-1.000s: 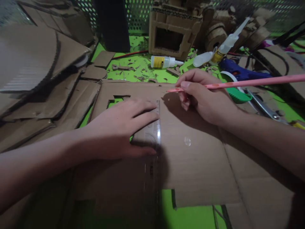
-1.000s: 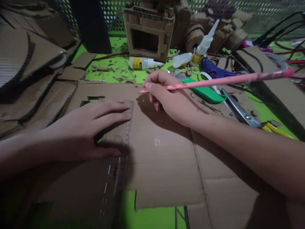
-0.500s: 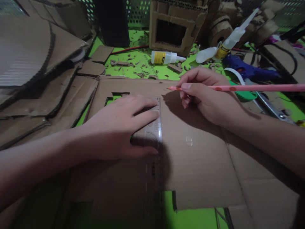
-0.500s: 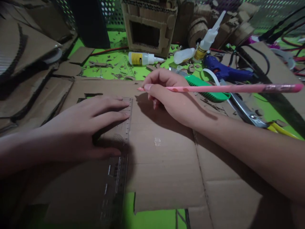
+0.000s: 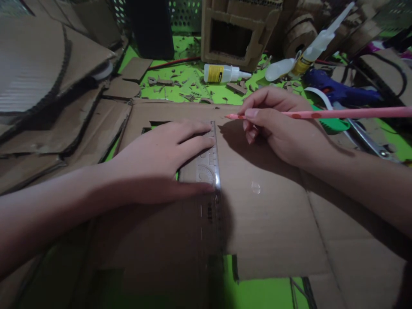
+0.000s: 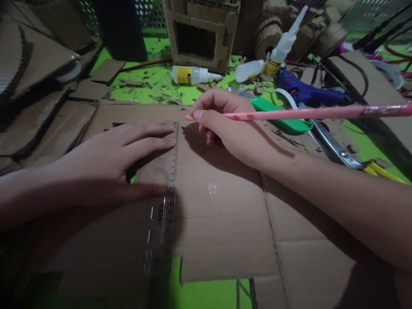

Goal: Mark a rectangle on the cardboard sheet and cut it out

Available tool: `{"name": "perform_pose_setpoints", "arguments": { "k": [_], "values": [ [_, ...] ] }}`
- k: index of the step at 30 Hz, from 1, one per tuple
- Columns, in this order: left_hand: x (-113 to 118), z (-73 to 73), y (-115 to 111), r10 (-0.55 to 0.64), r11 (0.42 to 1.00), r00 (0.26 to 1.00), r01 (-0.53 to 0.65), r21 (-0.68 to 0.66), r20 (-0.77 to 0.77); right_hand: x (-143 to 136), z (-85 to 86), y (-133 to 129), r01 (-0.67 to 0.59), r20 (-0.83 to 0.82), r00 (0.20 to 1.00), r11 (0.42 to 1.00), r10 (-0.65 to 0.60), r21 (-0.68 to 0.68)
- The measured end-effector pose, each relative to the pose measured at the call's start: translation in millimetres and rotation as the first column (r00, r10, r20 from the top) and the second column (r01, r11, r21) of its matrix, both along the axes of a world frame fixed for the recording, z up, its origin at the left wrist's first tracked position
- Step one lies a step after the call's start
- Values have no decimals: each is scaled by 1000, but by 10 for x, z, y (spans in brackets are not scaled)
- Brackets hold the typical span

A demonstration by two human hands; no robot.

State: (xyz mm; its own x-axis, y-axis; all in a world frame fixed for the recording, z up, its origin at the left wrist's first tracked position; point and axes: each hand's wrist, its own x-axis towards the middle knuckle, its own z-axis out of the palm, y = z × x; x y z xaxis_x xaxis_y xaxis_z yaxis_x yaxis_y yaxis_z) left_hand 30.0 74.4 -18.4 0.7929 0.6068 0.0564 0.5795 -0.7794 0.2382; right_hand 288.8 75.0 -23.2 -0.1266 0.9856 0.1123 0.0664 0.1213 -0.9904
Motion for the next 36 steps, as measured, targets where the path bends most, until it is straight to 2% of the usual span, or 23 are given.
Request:
{"name": "perform_pose_setpoints", "arguments": {
  "k": [15, 23, 32, 36],
  "values": [
    [-14, 44, 40, 30, 998, 999, -31, -50, -33, -15, -19, -1, 17, -18, 1000, 1000, -16, 11],
    [-10, 13, 86, 31, 996, 1000, -31, -85, -1, -4, 28, -31, 3, 13, 1000, 1000, -3, -8],
    [-9, 20, 78, 33, 996, 999, -34, -81, -8, -11, 31, -31, 5, 37, 999, 1000, -5, -11],
    [-24, 6, 68, 4, 999, 1000, -5, -39, -19, -4, 29, -30, 9, 41, 999, 1000, -9, -6]
  ]
}}
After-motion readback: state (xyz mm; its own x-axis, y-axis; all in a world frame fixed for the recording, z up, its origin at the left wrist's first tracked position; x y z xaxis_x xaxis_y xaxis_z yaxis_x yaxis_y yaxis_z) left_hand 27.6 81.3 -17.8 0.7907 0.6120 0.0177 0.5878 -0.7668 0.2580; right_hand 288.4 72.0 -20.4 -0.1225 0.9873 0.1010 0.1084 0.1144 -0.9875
